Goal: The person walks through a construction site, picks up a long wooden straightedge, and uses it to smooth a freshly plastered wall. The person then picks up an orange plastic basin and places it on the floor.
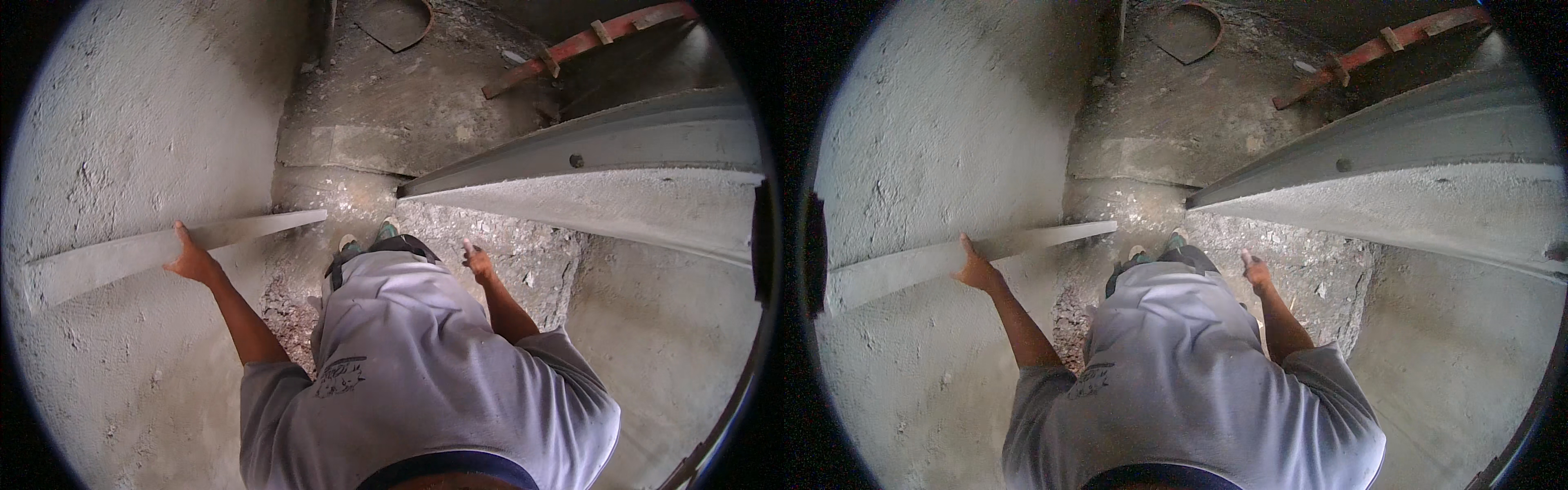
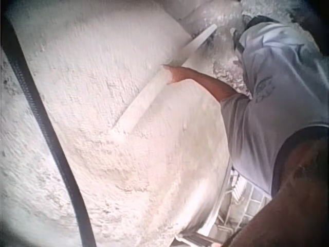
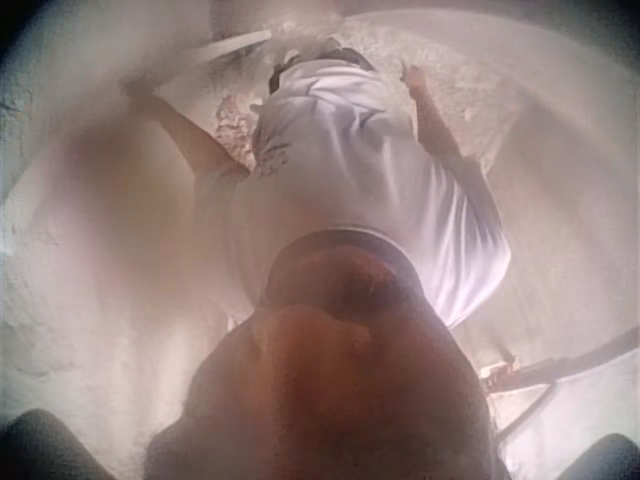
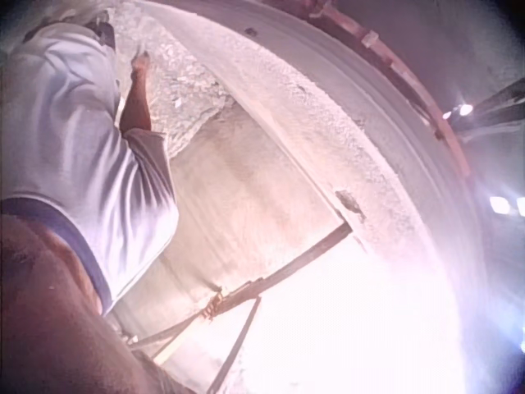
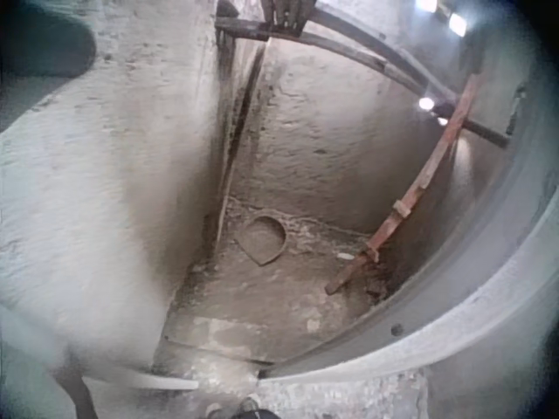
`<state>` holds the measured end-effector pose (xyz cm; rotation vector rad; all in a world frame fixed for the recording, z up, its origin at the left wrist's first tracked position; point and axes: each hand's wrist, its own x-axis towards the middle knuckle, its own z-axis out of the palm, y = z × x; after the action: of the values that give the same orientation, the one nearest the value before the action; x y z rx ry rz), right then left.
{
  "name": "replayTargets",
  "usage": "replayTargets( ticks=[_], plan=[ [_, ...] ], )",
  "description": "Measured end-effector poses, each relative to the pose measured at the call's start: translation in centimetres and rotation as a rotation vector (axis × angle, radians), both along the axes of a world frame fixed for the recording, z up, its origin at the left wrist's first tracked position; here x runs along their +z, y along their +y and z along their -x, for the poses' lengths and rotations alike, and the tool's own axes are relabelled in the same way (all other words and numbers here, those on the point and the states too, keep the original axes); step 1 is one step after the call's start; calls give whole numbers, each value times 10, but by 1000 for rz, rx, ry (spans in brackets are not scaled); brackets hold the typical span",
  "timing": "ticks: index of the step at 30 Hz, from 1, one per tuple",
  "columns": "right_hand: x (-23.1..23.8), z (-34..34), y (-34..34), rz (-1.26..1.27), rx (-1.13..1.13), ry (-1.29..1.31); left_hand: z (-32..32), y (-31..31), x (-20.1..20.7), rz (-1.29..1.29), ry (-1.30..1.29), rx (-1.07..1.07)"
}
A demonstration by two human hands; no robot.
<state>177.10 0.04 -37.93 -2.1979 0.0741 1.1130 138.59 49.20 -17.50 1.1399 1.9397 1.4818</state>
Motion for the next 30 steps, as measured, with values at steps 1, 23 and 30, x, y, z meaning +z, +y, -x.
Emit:
replayTargets(
  ticks=[1,23,30],
  plan=[
    [3,-1,8,-19,36,45,-5,-3,-2,-13,20,58],
    [15,-120,384,-643,-553,456,-201,125,35,-226,509,-438],
    [-58,-179,419,-542,-824,322,-220,178,26,-274,702,-459]
  ],
)
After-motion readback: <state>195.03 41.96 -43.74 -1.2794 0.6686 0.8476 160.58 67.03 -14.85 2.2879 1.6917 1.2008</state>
